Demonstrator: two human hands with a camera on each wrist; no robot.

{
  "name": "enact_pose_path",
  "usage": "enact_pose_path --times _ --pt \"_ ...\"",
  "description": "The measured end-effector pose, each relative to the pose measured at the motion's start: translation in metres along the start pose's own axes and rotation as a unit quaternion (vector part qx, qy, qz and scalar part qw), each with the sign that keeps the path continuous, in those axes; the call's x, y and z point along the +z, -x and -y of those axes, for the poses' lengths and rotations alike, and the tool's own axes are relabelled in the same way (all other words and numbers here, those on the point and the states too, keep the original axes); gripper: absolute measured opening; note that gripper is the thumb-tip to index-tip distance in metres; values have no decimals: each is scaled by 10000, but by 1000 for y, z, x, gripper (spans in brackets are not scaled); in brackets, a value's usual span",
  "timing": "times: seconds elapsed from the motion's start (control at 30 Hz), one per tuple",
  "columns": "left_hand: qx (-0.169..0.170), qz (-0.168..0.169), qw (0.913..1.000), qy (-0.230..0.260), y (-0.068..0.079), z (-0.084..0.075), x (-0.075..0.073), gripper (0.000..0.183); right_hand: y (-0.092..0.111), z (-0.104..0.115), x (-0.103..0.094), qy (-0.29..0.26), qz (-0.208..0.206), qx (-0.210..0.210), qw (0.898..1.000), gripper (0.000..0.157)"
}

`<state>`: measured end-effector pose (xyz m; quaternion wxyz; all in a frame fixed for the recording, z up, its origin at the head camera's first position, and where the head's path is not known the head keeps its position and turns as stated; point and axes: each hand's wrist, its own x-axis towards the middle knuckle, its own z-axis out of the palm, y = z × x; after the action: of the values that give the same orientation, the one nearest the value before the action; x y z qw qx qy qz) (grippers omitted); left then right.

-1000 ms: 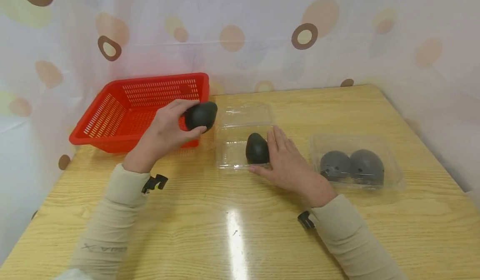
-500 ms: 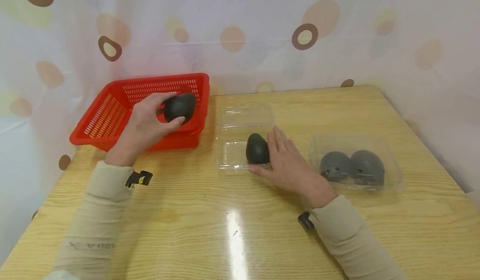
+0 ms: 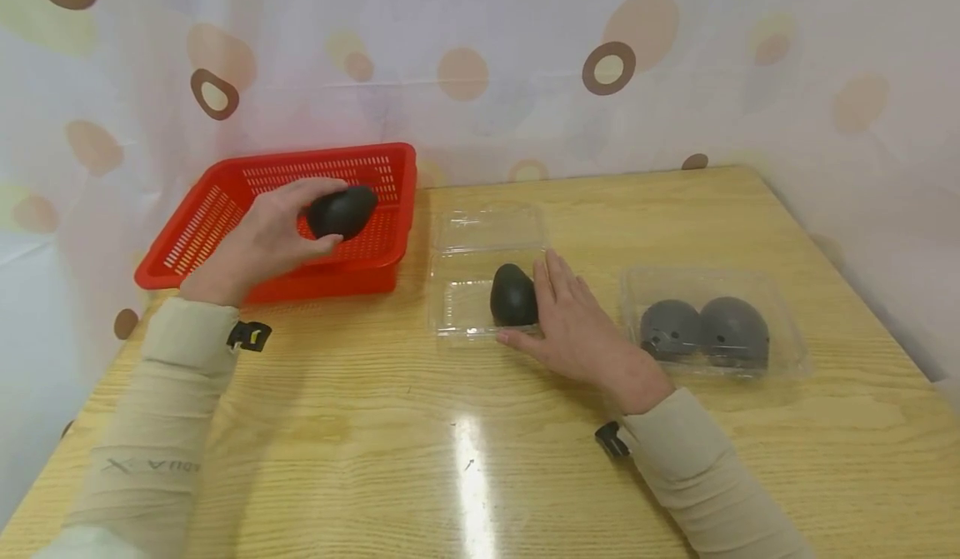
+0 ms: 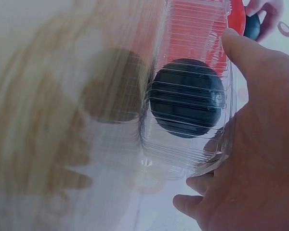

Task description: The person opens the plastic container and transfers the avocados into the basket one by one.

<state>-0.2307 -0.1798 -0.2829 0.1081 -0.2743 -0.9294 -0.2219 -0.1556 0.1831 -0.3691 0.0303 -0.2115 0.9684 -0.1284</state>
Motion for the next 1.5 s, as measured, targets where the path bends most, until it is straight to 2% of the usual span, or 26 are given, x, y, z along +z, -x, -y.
enact_pose_path --times 0.13,0.3,0.47,0.6,0.77,0.87,1.07,1.23,1.4,1.5 --pt "90 597 9979 -224 -4 5 -3 59 0 0 0 -7 14 14 10000 105" --pt "102 1348 9900 -394 -11 11 -1 55 1 0 0 -18 24 75 10000 106" --pt "176 1752 9835 -415 -20 15 3 51 2 -1 0 -9 -14 100 9999 107" --pt "-108 2056 9781 -291 -26 18 6 50 3 -2 1 -63 29 138 9999 106" --pt "-633 2591 9634 -267 -30 19 9 49 4 1 3 -141 28 158 9998 105" --pt "-747 2818 9559 -363 -29 21 11 47 3 3 4 -156 -27 123 9998 104" --pt "-908 2962 9495 -488 -23 29 13 47 2 7 2 -125 -42 95 9999 105" --pt "-926 2947 9501 -424 -24 30 14 49 1 8 0 -126 47 124 9998 106" --pt "-1198 2869 9501 -259 -23 27 10 49 1 8 -1 -157 95 96 9998 106" --pt "-1226 2701 9548 -181 -24 22 5 46 1 8 -1 -175 85 78 9998 106"
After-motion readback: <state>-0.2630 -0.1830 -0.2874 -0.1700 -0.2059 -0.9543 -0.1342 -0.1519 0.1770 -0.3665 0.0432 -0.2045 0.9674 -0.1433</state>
